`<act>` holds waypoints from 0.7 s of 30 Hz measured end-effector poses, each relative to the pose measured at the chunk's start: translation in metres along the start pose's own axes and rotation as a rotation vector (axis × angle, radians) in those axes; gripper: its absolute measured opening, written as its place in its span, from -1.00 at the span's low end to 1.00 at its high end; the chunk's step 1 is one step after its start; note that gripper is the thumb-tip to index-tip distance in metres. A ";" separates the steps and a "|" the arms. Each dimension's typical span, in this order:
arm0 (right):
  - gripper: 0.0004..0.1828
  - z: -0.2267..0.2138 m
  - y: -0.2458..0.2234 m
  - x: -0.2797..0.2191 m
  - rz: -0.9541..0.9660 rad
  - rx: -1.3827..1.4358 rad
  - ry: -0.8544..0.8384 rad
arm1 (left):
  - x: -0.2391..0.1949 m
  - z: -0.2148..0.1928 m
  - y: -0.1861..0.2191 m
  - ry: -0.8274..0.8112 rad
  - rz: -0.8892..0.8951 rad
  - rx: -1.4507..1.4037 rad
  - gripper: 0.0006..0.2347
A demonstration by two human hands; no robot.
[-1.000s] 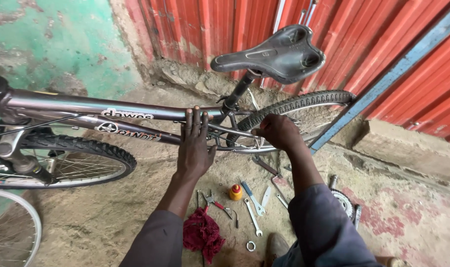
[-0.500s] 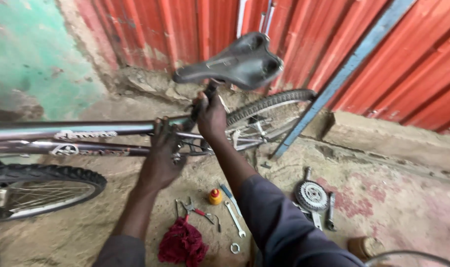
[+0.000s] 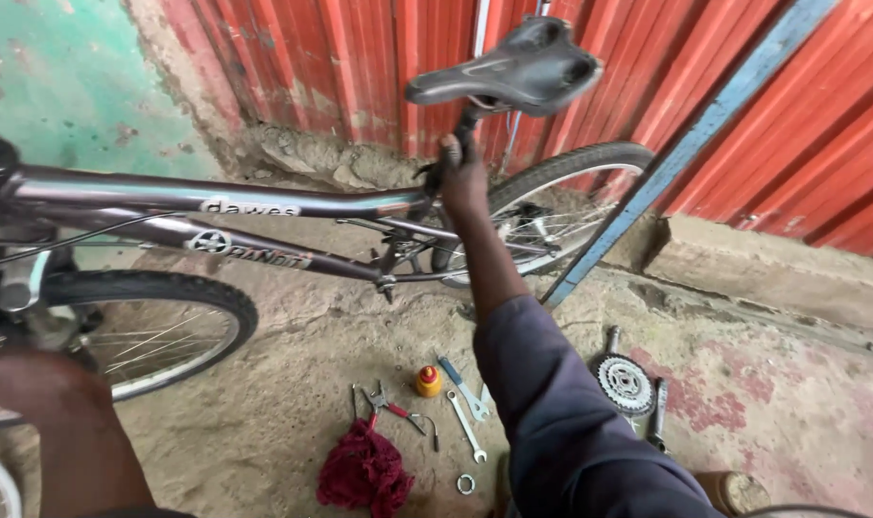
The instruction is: The person works on the front brake system of a bicycle, using a yellow bottle to apply lubricant to the brake cable and then threading the cable through the brake caliper. They use a red cloth to wipe the components and their hands during the process.
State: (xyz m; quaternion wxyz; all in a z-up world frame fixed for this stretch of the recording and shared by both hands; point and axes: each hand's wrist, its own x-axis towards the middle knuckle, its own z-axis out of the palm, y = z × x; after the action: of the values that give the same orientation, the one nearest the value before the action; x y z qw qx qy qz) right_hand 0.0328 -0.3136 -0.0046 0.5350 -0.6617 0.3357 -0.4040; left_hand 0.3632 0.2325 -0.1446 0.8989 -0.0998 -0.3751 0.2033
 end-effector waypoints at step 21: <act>-0.42 -0.071 0.015 0.032 -0.166 0.469 0.189 | -0.151 0.153 -0.142 -0.562 -0.483 2.133 -0.72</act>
State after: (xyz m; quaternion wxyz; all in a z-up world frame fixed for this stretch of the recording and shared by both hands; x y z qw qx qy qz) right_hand -0.0170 -0.3755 -0.0064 0.6051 -0.5045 0.2259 -0.5730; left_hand 0.1991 0.0423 -0.0857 0.4244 0.8431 -0.2084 0.2560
